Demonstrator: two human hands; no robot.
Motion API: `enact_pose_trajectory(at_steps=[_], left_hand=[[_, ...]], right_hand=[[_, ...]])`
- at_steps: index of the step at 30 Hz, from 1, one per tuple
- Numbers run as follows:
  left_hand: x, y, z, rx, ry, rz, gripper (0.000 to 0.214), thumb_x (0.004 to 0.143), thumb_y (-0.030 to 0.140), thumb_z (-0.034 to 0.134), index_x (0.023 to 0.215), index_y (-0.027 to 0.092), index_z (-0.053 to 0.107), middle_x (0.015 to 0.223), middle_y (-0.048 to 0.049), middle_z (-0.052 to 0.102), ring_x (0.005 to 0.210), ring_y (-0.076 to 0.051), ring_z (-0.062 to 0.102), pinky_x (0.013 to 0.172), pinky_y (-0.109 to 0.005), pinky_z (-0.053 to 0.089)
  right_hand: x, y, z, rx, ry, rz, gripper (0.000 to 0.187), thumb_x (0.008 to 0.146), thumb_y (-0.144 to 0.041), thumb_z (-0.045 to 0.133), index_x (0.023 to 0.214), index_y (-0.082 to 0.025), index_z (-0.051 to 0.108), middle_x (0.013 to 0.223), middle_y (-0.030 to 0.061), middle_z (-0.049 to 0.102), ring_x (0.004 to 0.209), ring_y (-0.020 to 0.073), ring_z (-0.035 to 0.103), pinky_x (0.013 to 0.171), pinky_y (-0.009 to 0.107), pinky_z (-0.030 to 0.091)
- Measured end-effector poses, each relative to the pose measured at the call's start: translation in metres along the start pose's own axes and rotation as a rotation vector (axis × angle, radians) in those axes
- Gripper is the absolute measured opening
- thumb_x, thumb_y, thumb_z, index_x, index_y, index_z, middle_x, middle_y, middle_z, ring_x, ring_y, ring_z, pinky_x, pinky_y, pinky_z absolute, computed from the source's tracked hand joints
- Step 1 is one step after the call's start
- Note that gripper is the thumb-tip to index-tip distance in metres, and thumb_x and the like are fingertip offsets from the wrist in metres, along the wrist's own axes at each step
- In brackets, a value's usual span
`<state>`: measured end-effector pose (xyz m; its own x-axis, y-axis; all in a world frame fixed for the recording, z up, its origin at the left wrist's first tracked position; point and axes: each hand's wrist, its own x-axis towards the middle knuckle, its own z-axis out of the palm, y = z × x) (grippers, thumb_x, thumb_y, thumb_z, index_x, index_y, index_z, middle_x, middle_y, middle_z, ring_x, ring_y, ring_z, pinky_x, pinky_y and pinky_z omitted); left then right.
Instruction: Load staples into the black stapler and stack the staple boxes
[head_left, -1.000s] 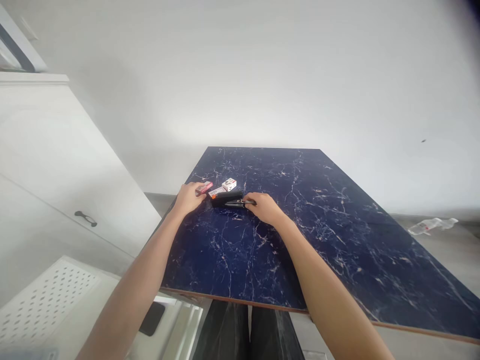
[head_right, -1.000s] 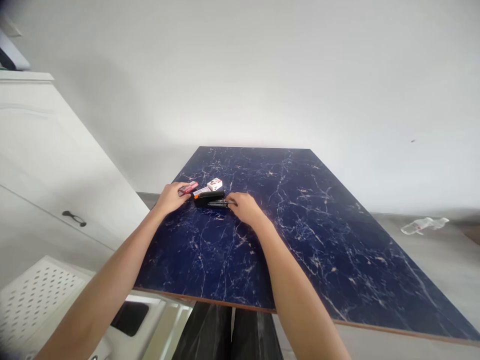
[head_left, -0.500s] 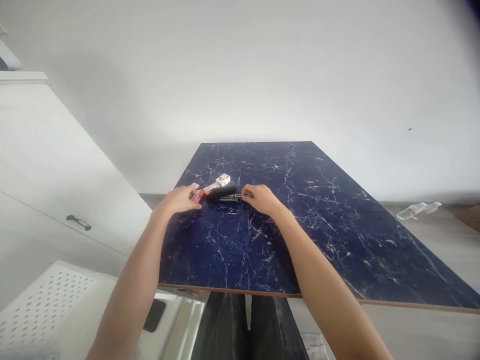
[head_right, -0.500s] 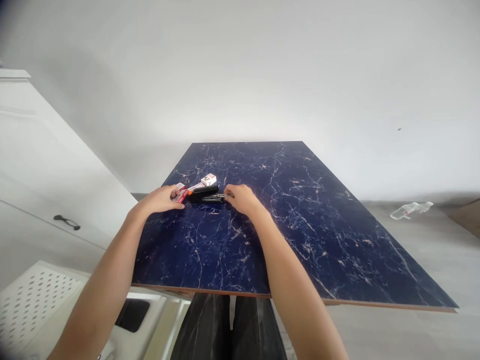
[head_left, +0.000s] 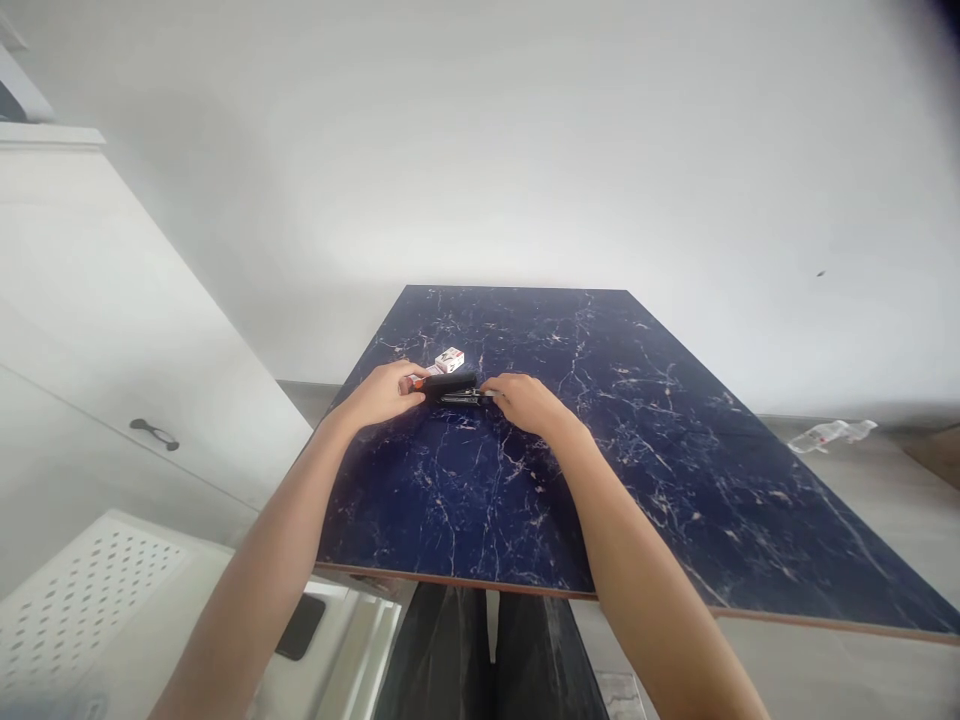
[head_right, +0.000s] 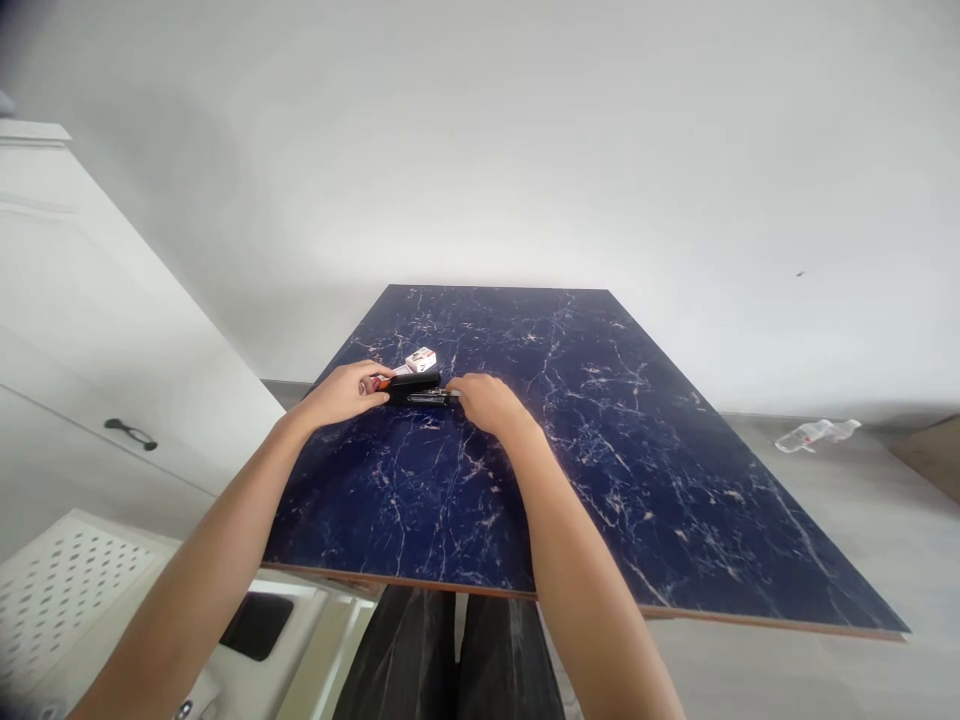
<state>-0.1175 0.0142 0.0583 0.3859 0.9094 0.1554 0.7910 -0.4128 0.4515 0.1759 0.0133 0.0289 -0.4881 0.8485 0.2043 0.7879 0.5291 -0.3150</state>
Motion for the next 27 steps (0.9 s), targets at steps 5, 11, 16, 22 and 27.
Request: enact_pose_trajectory(at_steps=[5, 11, 16, 22, 27], left_hand=[[0.002, -0.005, 0.002, 0.002, 0.003, -0.026, 0.037, 0.088, 0.04, 0.063, 0.121, 0.025, 0.069, 0.095, -0.005, 0.072, 0.081, -0.022, 0.067, 0.078, -0.035, 0.05], [0.003, -0.011, 0.004, -0.066, -0.012, -0.063, 0.04, 0.09, 0.042, 0.062, 0.126, 0.025, 0.067, 0.096, -0.005, 0.074, 0.073, -0.02, 0.068, 0.076, -0.034, 0.051], [0.003, -0.011, 0.002, -0.034, 0.051, -0.035, 0.033, 0.088, 0.038, 0.065, 0.118, 0.025, 0.072, 0.109, -0.006, 0.074, 0.087, -0.022, 0.07, 0.085, -0.035, 0.052], [0.004, -0.017, 0.004, -0.062, 0.041, -0.089, 0.035, 0.085, 0.04, 0.069, 0.116, 0.025, 0.074, 0.107, -0.0068, 0.074, 0.07, -0.019, 0.07, 0.082, -0.036, 0.054], [0.004, -0.018, 0.001, -0.152, 0.003, -0.134, 0.041, 0.082, 0.042, 0.07, 0.119, 0.024, 0.072, 0.109, -0.008, 0.073, 0.07, -0.02, 0.07, 0.074, -0.034, 0.055]], right_hand=[[0.001, 0.0, 0.005, -0.024, -0.007, 0.02, 0.039, 0.09, -0.007, 0.053, 0.118, -0.028, 0.071, 0.11, 0.0074, 0.074, 0.101, 0.0268, 0.069, 0.085, 0.032, 0.047], [0.001, 0.006, 0.001, 0.287, 0.191, 0.146, 0.019, 0.092, -0.024, 0.061, 0.109, -0.026, 0.07, 0.099, 0.0041, 0.076, 0.092, 0.021, 0.07, 0.085, 0.032, 0.052], [-0.003, 0.019, -0.012, 0.361, 0.306, 0.38, 0.024, 0.09, -0.027, 0.062, 0.111, -0.022, 0.073, 0.098, 0.0067, 0.078, 0.09, 0.0212, 0.073, 0.089, 0.035, 0.054], [-0.001, 0.014, 0.0, 0.501, -0.072, 0.474, 0.019, 0.082, -0.024, 0.066, 0.095, -0.018, 0.078, 0.077, 0.0054, 0.078, 0.073, 0.0222, 0.075, 0.076, 0.031, 0.057], [0.01, -0.024, 0.027, 0.699, -0.045, 0.442, 0.033, 0.083, -0.022, 0.065, 0.114, -0.015, 0.074, 0.086, 0.0063, 0.079, 0.072, 0.0209, 0.077, 0.079, 0.03, 0.058]])
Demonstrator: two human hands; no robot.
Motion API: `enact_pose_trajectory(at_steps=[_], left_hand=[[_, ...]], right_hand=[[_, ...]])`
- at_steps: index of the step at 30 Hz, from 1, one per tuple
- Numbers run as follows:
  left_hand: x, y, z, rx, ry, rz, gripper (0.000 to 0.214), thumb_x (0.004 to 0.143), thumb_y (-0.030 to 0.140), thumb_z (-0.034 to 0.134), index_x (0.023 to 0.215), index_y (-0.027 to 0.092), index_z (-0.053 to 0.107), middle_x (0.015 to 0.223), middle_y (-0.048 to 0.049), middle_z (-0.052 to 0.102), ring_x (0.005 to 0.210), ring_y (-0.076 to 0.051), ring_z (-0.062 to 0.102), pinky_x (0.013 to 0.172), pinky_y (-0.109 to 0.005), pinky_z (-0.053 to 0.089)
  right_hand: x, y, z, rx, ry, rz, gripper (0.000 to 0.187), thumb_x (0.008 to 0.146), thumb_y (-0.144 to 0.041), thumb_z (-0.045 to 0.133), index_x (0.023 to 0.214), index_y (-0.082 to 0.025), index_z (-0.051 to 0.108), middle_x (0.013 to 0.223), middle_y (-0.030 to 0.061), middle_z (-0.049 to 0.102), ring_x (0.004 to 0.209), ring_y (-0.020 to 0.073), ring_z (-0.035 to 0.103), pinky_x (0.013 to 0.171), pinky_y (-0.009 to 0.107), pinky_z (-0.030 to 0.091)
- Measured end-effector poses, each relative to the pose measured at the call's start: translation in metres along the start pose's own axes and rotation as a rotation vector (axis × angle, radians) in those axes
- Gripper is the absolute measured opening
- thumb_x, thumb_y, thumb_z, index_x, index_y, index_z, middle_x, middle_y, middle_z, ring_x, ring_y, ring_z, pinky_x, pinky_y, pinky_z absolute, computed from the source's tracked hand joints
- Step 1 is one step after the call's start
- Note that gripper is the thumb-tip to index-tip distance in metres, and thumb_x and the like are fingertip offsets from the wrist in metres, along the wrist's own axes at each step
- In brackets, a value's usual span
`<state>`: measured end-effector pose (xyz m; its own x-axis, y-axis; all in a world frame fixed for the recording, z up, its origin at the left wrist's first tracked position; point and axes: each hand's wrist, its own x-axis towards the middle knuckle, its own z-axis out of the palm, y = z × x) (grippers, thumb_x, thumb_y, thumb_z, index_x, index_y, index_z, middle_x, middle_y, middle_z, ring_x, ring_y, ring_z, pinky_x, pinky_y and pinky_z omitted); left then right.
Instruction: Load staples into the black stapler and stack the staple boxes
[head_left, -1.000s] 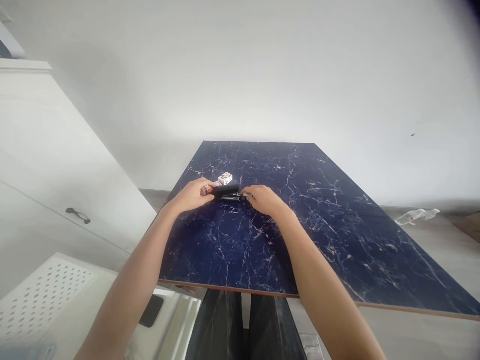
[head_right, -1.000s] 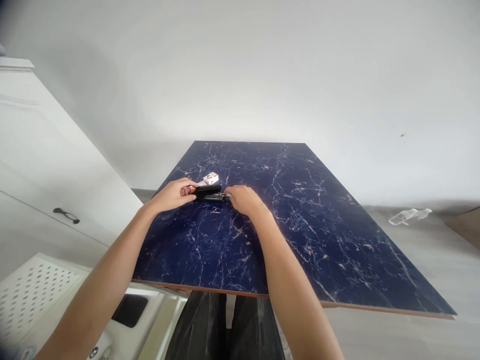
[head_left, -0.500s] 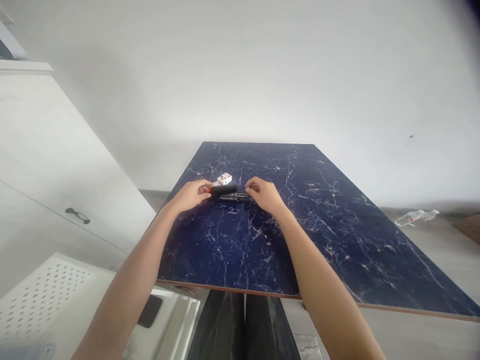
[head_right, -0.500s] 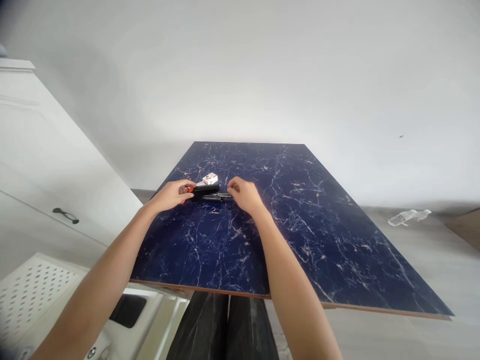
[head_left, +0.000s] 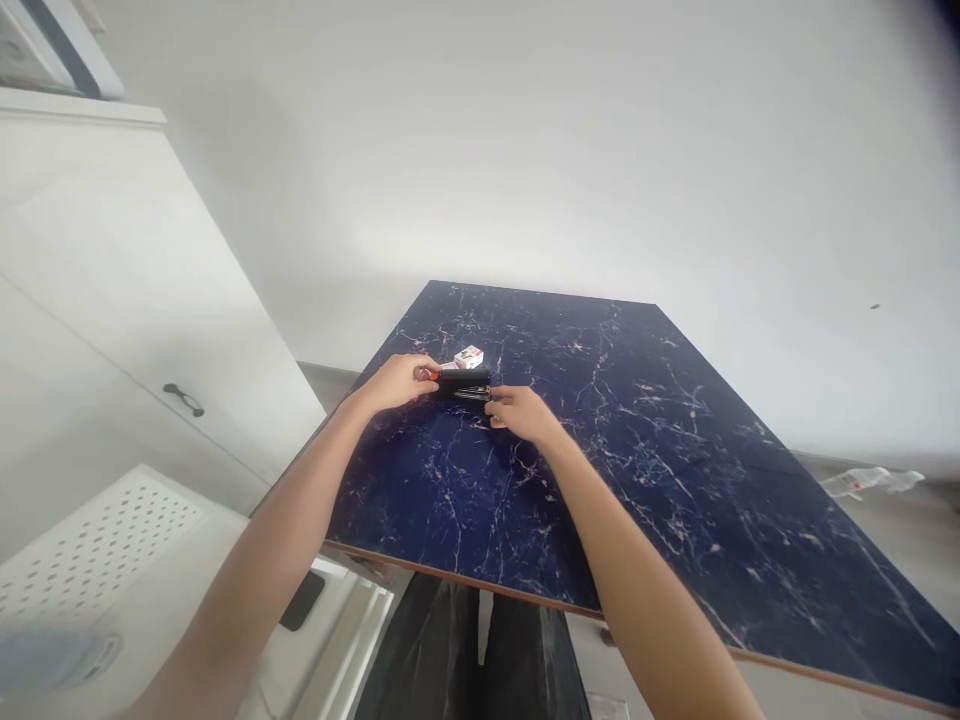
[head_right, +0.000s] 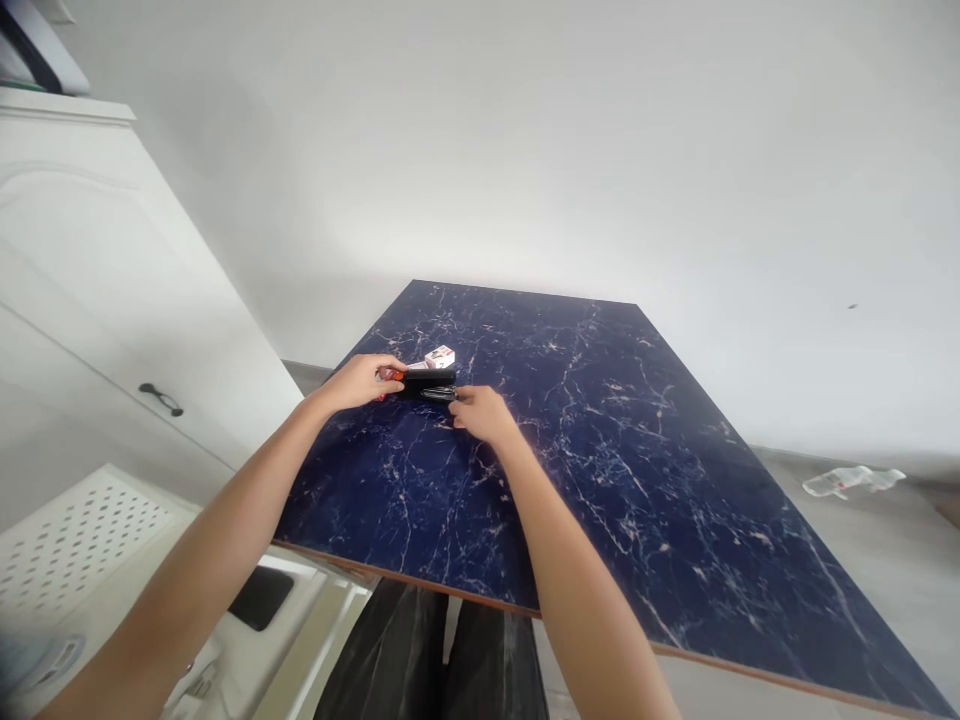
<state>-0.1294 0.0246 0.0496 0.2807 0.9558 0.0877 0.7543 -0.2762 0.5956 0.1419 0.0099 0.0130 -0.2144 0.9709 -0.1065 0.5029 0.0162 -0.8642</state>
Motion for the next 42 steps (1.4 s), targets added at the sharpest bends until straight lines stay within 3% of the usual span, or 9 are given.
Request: enact_pose_trajectory(at_steps=[3, 5, 8, 12, 16, 19, 24, 32, 42], left_hand=[[-0.002, 0.0, -0.01, 0.07, 0.015, 0.016, 0.042, 0.083, 0.039, 0.066, 0.122, 0.024, 0.07, 0.124, -0.0094, 0.069, 0.096, -0.025, 0.07, 0.085, -0.033, 0.053], [-0.004, 0.0, -0.016, 0.18, 0.039, -0.079, 0.044, 0.083, 0.043, 0.065, 0.121, 0.022, 0.07, 0.128, -0.0121, 0.067, 0.105, -0.029, 0.067, 0.086, -0.034, 0.05], [-0.006, -0.002, -0.021, 0.333, -0.022, -0.276, 0.05, 0.076, 0.055, 0.07, 0.11, 0.02, 0.07, 0.114, -0.016, 0.071, 0.094, -0.033, 0.069, 0.074, -0.034, 0.048], [-0.006, -0.004, -0.02, 0.331, -0.089, -0.325, 0.045, 0.067, 0.048, 0.079, 0.102, 0.021, 0.072, 0.098, -0.0117, 0.074, 0.084, -0.032, 0.069, 0.067, -0.033, 0.043], [-0.004, -0.005, -0.024, 0.185, 0.243, -0.26, 0.037, 0.065, 0.032, 0.081, 0.1, 0.02, 0.077, 0.102, -0.0112, 0.074, 0.089, -0.03, 0.068, 0.072, -0.033, 0.046], [-0.004, 0.005, -0.021, -0.192, 0.42, -0.091, 0.046, 0.069, 0.033, 0.082, 0.113, 0.021, 0.075, 0.111, -0.0107, 0.073, 0.094, -0.028, 0.069, 0.08, -0.034, 0.051], [-0.005, 0.036, 0.009, -0.668, 0.174, 0.158, 0.045, 0.072, 0.035, 0.085, 0.113, 0.02, 0.075, 0.118, -0.0113, 0.074, 0.107, -0.029, 0.069, 0.093, -0.041, 0.054], [-0.007, 0.043, 0.023, -1.028, -0.063, 0.142, 0.038, 0.08, 0.032, 0.082, 0.116, 0.022, 0.076, 0.127, -0.0106, 0.072, 0.118, -0.03, 0.067, 0.104, -0.048, 0.053], [0.0, 0.035, 0.034, -1.145, 0.015, 0.015, 0.036, 0.073, 0.026, 0.087, 0.107, 0.019, 0.078, 0.113, -0.0097, 0.078, 0.105, -0.024, 0.073, 0.092, -0.037, 0.061]], right_hand=[[-0.002, -0.007, 0.016, 0.029, 0.009, -0.033, 0.036, 0.084, -0.02, 0.063, 0.119, -0.016, 0.072, 0.088, 0.0057, 0.078, 0.069, 0.0195, 0.076, 0.079, 0.03, 0.059], [-0.001, -0.008, 0.018, 0.075, 0.021, -0.019, 0.039, 0.084, -0.02, 0.063, 0.123, -0.017, 0.07, 0.092, 0.0062, 0.078, 0.068, 0.0188, 0.076, 0.078, 0.03, 0.06], [0.003, -0.005, 0.013, 0.175, 0.098, 0.013, 0.042, 0.084, -0.022, 0.064, 0.125, -0.015, 0.067, 0.094, 0.0078, 0.078, 0.07, 0.0194, 0.075, 0.072, 0.032, 0.062], [0.006, 0.0, 0.007, 0.261, 0.195, 0.009, 0.031, 0.083, -0.024, 0.064, 0.112, -0.016, 0.069, 0.09, 0.0073, 0.076, 0.071, 0.0199, 0.074, 0.068, 0.033, 0.063], [0.003, -0.001, 0.005, 0.316, 0.237, -0.049, 0.026, 0.084, -0.028, 0.064, 0.107, -0.019, 0.07, 0.089, 0.0055, 0.076, 0.069, 0.0186, 0.073, 0.067, 0.034, 0.063], [0.001, -0.007, 0.005, 0.414, 0.249, -0.125, 0.026, 0.086, -0.031, 0.061, 0.108, -0.021, 0.07, 0.097, 0.0049, 0.075, 0.069, 0.0168, 0.071, 0.063, 0.031, 0.06], [-0.007, -0.021, 0.007, 0.585, 0.143, -0.204, 0.032, 0.085, -0.043, 0.066, 0.107, -0.021, 0.072, 0.102, 0.0055, 0.073, 0.07, 0.0143, 0.066, 0.06, 0.027, 0.054], [-0.017, -0.029, 0.005, 0.656, 0.04, -0.215, 0.034, 0.079, -0.048, 0.076, 0.098, -0.02, 0.076, 0.09, 0.0039, 0.072, 0.069, 0.0123, 0.059, 0.062, 0.025, 0.05], [-0.013, -0.023, -0.006, 0.722, 0.009, -0.101, 0.027, 0.082, -0.036, 0.077, 0.104, -0.019, 0.078, 0.106, 0.0066, 0.075, 0.079, 0.0139, 0.065, 0.077, 0.026, 0.057]])
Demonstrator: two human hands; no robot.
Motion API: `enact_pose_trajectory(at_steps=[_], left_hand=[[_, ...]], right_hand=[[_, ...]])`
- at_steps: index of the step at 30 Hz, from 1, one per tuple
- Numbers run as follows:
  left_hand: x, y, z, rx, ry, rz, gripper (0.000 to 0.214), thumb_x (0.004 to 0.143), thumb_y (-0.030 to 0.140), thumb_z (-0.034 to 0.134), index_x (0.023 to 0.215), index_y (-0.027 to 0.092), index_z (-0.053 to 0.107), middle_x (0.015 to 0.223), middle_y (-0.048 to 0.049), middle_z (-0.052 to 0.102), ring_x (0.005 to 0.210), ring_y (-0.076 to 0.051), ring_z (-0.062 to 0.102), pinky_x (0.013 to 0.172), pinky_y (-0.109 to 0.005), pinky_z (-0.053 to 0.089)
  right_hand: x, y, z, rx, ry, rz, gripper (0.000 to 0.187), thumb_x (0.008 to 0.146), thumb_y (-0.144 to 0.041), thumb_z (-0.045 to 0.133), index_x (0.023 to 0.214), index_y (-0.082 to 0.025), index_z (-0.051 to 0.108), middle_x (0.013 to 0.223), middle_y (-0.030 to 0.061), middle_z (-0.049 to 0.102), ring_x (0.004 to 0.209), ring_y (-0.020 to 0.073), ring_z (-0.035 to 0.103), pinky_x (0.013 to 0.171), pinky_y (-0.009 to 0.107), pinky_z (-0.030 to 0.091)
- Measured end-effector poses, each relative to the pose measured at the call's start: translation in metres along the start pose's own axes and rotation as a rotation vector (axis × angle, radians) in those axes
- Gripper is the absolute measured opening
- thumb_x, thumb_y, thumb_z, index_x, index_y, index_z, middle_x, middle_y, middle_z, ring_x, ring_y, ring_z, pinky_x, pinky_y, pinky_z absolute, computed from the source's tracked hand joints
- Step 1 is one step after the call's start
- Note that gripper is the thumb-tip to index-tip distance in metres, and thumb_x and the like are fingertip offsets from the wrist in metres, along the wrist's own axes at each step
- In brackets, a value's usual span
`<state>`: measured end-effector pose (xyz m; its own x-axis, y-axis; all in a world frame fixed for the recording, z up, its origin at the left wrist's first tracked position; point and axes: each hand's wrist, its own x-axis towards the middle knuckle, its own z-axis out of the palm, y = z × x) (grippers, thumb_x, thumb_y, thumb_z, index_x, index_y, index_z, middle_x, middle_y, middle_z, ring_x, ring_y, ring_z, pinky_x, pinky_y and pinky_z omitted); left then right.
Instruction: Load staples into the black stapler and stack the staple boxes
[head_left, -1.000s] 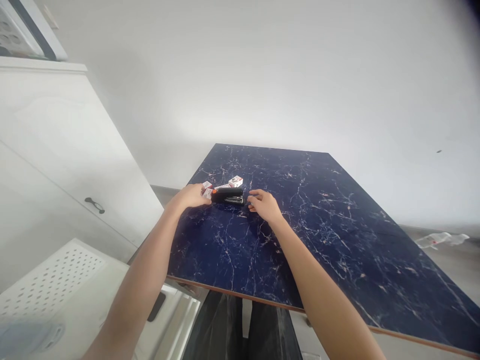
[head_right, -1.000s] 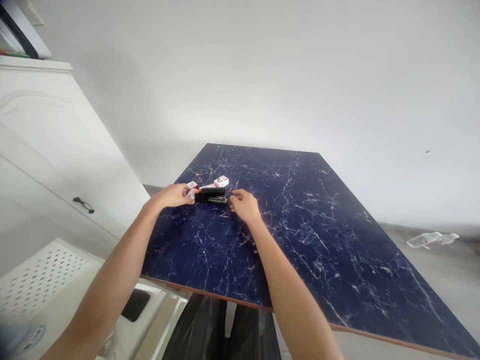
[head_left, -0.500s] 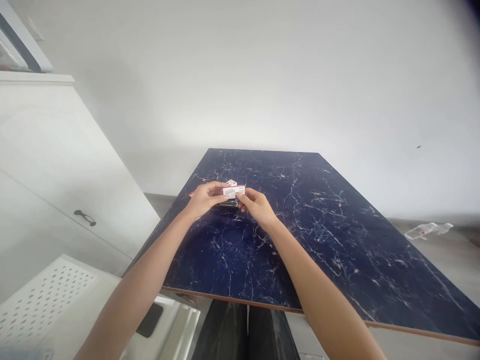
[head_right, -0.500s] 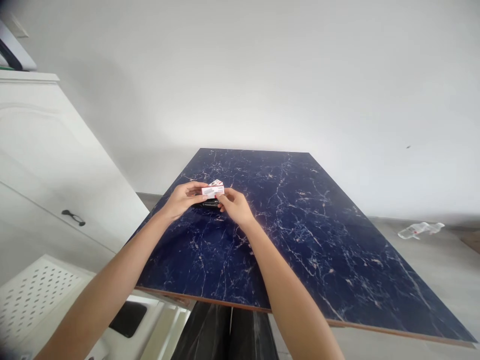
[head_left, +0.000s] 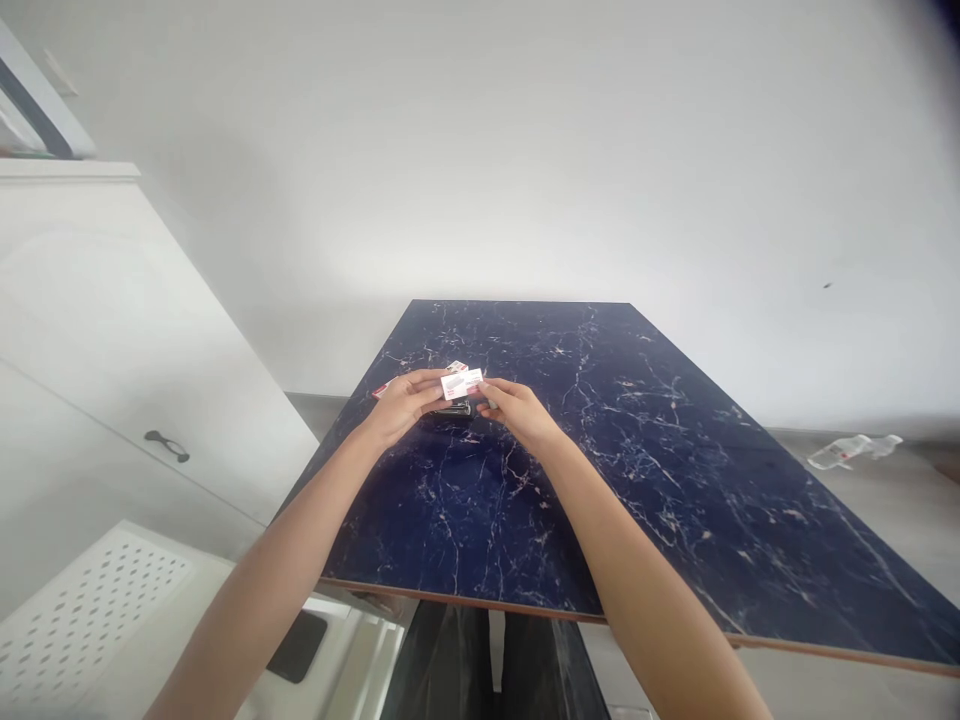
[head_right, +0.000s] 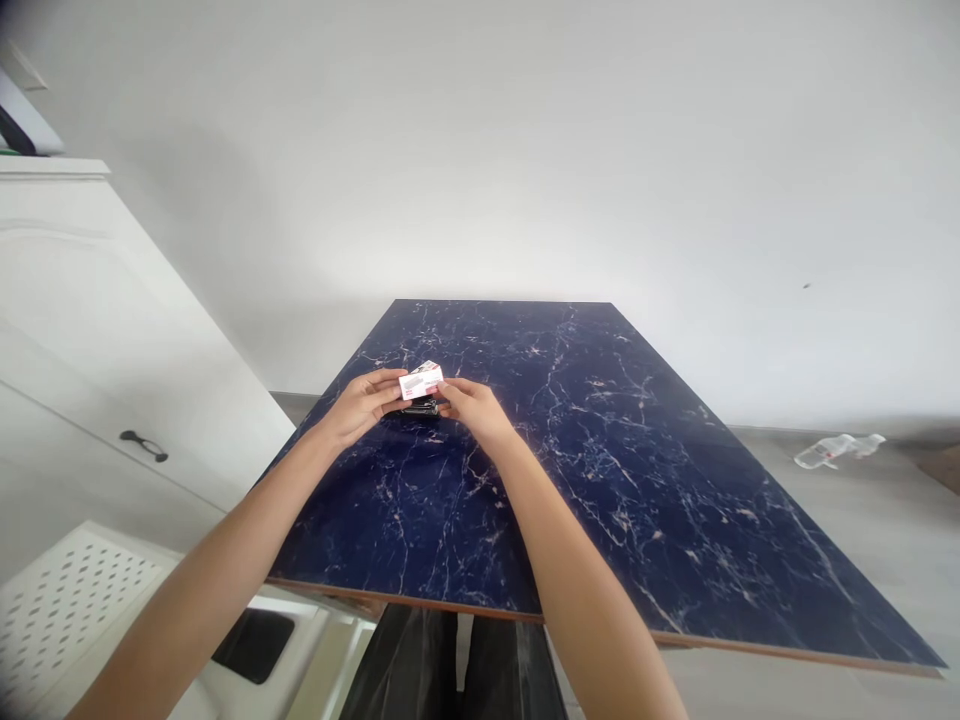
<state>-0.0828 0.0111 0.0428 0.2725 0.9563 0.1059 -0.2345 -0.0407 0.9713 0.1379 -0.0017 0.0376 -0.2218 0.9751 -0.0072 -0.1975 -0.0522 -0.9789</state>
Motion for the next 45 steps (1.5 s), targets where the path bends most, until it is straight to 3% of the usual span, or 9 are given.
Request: enact_pose_trajectory(at_steps=[5, 12, 15, 20, 27, 33, 37, 42, 45], left_hand=[[0.003, -0.004, 0.002, 0.004, 0.074, 0.0, 0.036, 0.069, 0.029, 0.089, 0.1, 0.016, 0.077, 0.104, -0.0101, 0.079, 0.096, -0.023, 0.074, 0.083, -0.033, 0.063], [0.005, 0.001, 0.004, 0.015, 0.274, 0.021, 0.034, 0.061, 0.027, 0.092, 0.086, 0.014, 0.073, 0.091, -0.0101, 0.078, 0.085, -0.023, 0.075, 0.069, -0.03, 0.063], [0.005, 0.001, 0.003, 0.05, 0.269, 0.013, 0.036, 0.06, 0.029, 0.092, 0.085, 0.014, 0.072, 0.093, -0.0109, 0.078, 0.085, -0.023, 0.074, 0.07, -0.032, 0.063], [0.005, -0.004, 0.007, 0.044, 0.245, 0.052, 0.035, 0.06, 0.032, 0.093, 0.081, 0.014, 0.071, 0.089, -0.0081, 0.078, 0.078, -0.02, 0.073, 0.065, -0.028, 0.061], [0.003, -0.015, 0.018, -0.051, 0.227, 0.047, 0.031, 0.062, 0.031, 0.092, 0.079, 0.016, 0.071, 0.096, -0.0057, 0.078, 0.083, -0.019, 0.073, 0.067, -0.027, 0.06], [-0.001, -0.018, 0.024, -0.101, 0.187, 0.035, 0.032, 0.062, 0.031, 0.092, 0.08, 0.017, 0.07, 0.098, -0.0048, 0.078, 0.086, -0.02, 0.074, 0.07, -0.029, 0.062], [-0.003, -0.022, 0.025, -0.12, 0.15, 0.012, 0.03, 0.065, 0.03, 0.091, 0.082, 0.018, 0.07, 0.105, -0.0053, 0.078, 0.09, -0.021, 0.074, 0.072, -0.031, 0.063], [-0.002, -0.022, 0.023, -0.179, 0.178, 0.035, 0.028, 0.068, 0.03, 0.089, 0.089, 0.021, 0.074, 0.103, -0.0042, 0.078, 0.094, -0.02, 0.074, 0.079, -0.031, 0.063], [-0.002, -0.019, 0.022, -0.206, 0.191, 0.031, 0.025, 0.068, 0.027, 0.087, 0.09, 0.021, 0.075, 0.101, -0.0043, 0.078, 0.094, -0.02, 0.074, 0.082, -0.032, 0.062]], right_hand=[[0.005, 0.002, -0.006, 0.024, 0.029, -0.021, 0.026, 0.08, -0.03, 0.078, 0.103, -0.019, 0.078, 0.103, 0.0063, 0.076, 0.079, 0.0149, 0.066, 0.084, 0.031, 0.059], [0.009, 0.002, -0.017, 0.044, 0.321, -0.167, 0.028, 0.073, -0.033, 0.08, 0.097, -0.019, 0.077, 0.08, 0.0012, 0.068, 0.08, 0.0162, 0.068, 0.087, 0.036, 0.059], [0.01, -0.001, -0.017, -0.004, 0.385, -0.282, 0.034, 0.074, -0.042, 0.08, 0.099, -0.02, 0.076, 0.093, 0.0038, 0.073, 0.086, 0.0177, 0.068, 0.083, 0.034, 0.058], [0.005, -0.004, -0.007, -0.048, 0.318, -0.408, 0.032, 0.075, -0.045, 0.08, 0.094, -0.021, 0.071, 0.094, 0.0056, 0.075, 0.084, 0.0199, 0.07, 0.084, 0.035, 0.057], [-0.007, 0.0, 0.014, -0.281, 0.498, -0.43, 0.027, 0.083, -0.049, 0.073, 0.089, -0.023, 0.07, 0.091, 0.0056, 0.075, 0.084, 0.0203, 0.068, 0.083, 0.034, 0.054], [-0.003, 0.007, 0.016, -0.123, 0.539, -0.405, 0.03, 0.082, -0.051, 0.073, 0.086, -0.022, 0.068, 0.093, 0.0064, 0.075, 0.086, 0.0201, 0.068, 0.086, 0.035, 0.055], [-0.005, 0.004, 0.018, -0.147, 0.554, -0.43, 0.028, 0.082, -0.047, 0.074, 0.094, -0.022, 0.069, 0.093, 0.0059, 0.074, 0.085, 0.0194, 0.068, 0.084, 0.033, 0.055], [-0.009, 0.002, 0.022, -0.239, 0.491, -0.453, 0.027, 0.088, -0.046, 0.066, 0.1, -0.024, 0.076, 0.112, 0.0077, 0.074, 0.092, 0.0208, 0.069, 0.086, 0.035, 0.055], [-0.007, 0.001, 0.02, -0.145, 0.422, -0.416, 0.026, 0.087, -0.044, 0.066, 0.102, -0.024, 0.075, 0.112, 0.007, 0.075, 0.096, 0.0207, 0.07, 0.091, 0.036, 0.056]])
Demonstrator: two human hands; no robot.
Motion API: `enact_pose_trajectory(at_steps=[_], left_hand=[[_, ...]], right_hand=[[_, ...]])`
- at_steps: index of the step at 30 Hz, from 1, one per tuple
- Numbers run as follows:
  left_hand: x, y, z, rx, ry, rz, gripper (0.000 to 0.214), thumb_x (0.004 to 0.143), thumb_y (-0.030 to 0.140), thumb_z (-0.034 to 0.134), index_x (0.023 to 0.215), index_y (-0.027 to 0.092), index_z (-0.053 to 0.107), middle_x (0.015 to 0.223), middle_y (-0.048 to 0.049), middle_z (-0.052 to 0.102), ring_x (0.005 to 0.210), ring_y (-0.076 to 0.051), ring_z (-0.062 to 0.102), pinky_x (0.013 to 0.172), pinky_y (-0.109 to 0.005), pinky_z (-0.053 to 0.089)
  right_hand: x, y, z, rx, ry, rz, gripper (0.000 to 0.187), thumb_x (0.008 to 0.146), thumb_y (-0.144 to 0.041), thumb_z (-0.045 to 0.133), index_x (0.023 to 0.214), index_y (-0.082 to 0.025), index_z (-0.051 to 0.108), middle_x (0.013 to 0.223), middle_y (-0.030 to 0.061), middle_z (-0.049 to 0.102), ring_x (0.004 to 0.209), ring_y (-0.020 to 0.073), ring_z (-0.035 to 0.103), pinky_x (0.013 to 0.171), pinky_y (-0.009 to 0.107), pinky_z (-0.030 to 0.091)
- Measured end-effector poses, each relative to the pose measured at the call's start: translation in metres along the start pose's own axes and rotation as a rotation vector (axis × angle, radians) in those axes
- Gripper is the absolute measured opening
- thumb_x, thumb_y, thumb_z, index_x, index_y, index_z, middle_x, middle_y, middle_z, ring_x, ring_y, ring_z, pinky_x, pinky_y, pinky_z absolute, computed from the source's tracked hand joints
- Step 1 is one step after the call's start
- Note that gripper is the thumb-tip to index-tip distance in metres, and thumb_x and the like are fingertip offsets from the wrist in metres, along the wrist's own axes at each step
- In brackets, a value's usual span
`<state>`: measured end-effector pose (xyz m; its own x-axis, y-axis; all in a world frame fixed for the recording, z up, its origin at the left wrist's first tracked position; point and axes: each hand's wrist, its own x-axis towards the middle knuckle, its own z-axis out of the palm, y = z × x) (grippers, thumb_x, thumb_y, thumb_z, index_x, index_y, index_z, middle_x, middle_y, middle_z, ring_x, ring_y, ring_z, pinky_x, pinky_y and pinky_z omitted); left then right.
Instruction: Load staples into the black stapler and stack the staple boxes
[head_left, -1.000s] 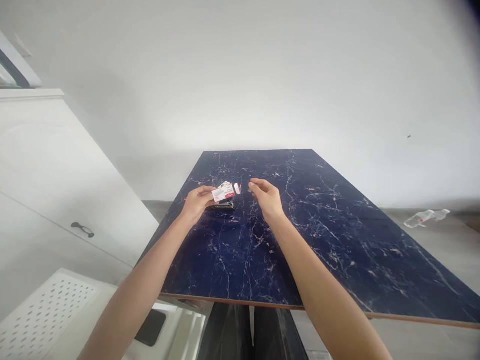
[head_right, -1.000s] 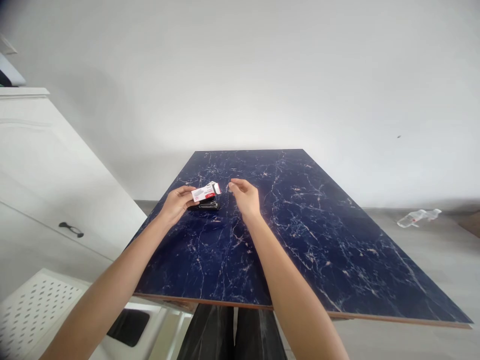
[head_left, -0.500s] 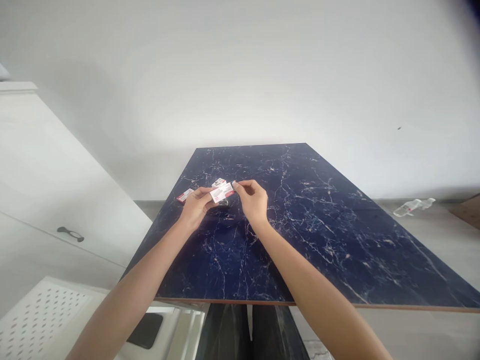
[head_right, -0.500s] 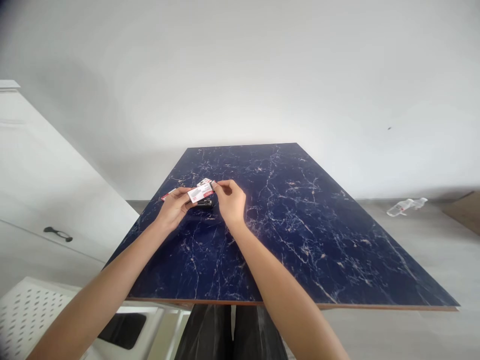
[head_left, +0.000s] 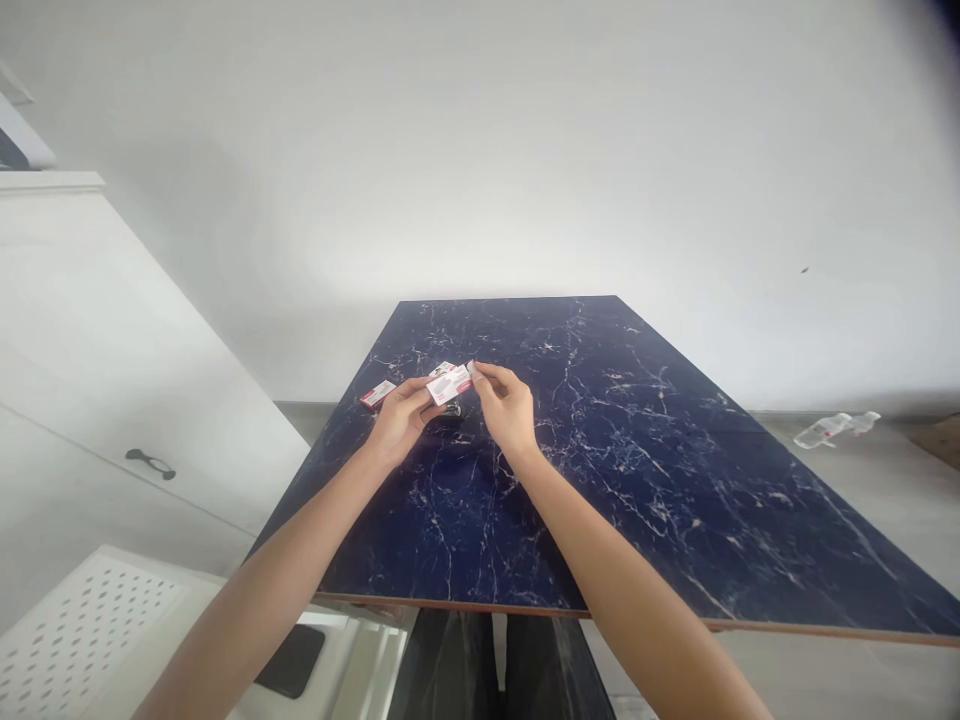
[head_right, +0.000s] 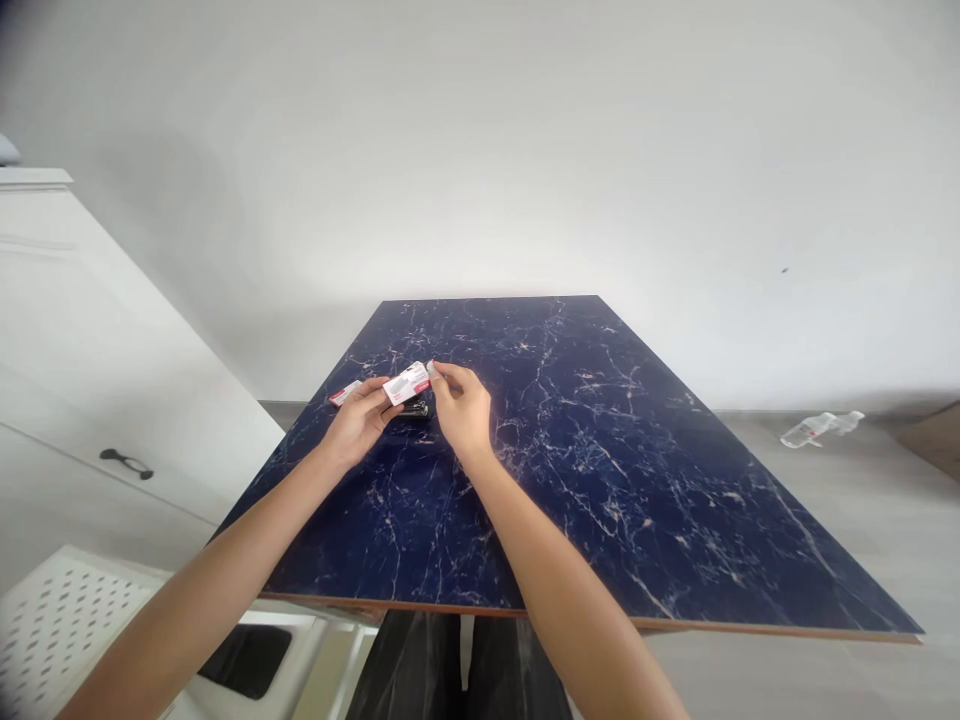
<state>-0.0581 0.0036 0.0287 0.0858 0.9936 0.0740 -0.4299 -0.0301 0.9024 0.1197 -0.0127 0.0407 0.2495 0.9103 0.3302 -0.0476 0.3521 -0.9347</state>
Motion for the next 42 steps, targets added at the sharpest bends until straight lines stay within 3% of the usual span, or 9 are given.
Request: enact_pose_trajectory(at_steps=[6, 11, 28, 36, 42], left_hand=[[-0.005, 0.006, 0.006, -0.009, -0.066, 0.005, 0.024, 0.074, 0.033, 0.083, 0.093, 0.019, 0.075, 0.104, -0.0074, 0.077, 0.102, -0.024, 0.072, 0.09, -0.038, 0.059], [-0.003, 0.007, 0.008, 0.063, -0.004, 0.065, 0.032, 0.068, 0.029, 0.088, 0.094, 0.019, 0.072, 0.105, -0.0058, 0.076, 0.098, -0.021, 0.072, 0.086, -0.034, 0.059], [-0.003, 0.006, 0.003, 0.095, -0.068, 0.069, 0.033, 0.069, 0.029, 0.09, 0.096, 0.02, 0.073, 0.113, -0.0059, 0.076, 0.106, -0.023, 0.071, 0.091, -0.036, 0.059], [-0.003, 0.005, 0.001, 0.094, -0.089, 0.067, 0.033, 0.071, 0.03, 0.089, 0.097, 0.02, 0.071, 0.112, -0.0058, 0.075, 0.105, -0.023, 0.071, 0.089, -0.036, 0.06], [-0.003, 0.008, 0.004, 0.239, -0.122, 0.102, 0.035, 0.072, 0.035, 0.087, 0.099, 0.018, 0.071, 0.11, -0.0074, 0.075, 0.1, -0.022, 0.071, 0.087, -0.037, 0.059]], right_hand=[[0.01, 0.002, -0.007, 0.338, -0.091, 0.251, 0.028, 0.074, -0.041, 0.079, 0.091, -0.02, 0.071, 0.1, 0.0064, 0.076, 0.092, 0.0205, 0.072, 0.091, 0.036, 0.058], [0.012, 0.005, -0.011, 0.427, -0.111, 0.344, 0.029, 0.071, -0.042, 0.083, 0.086, -0.021, 0.071, 0.092, 0.0044, 0.074, 0.085, 0.0175, 0.071, 0.089, 0.033, 0.058], [0.01, 0.011, -0.007, 0.325, -0.095, 0.251, 0.032, 0.071, -0.047, 0.084, 0.089, -0.021, 0.077, 0.099, 0.005, 0.076, 0.085, 0.0165, 0.07, 0.089, 0.034, 0.058], [0.005, 0.01, -0.005, 0.283, -0.154, 0.234, 0.031, 0.072, -0.045, 0.083, 0.09, -0.02, 0.078, 0.094, 0.0042, 0.077, 0.083, 0.0177, 0.07, 0.089, 0.035, 0.058], [0.006, 0.01, -0.004, 0.301, -0.19, 0.245, 0.029, 0.071, -0.04, 0.084, 0.09, -0.02, 0.075, 0.092, 0.0036, 0.077, 0.086, 0.0191, 0.071, 0.089, 0.035, 0.057]])
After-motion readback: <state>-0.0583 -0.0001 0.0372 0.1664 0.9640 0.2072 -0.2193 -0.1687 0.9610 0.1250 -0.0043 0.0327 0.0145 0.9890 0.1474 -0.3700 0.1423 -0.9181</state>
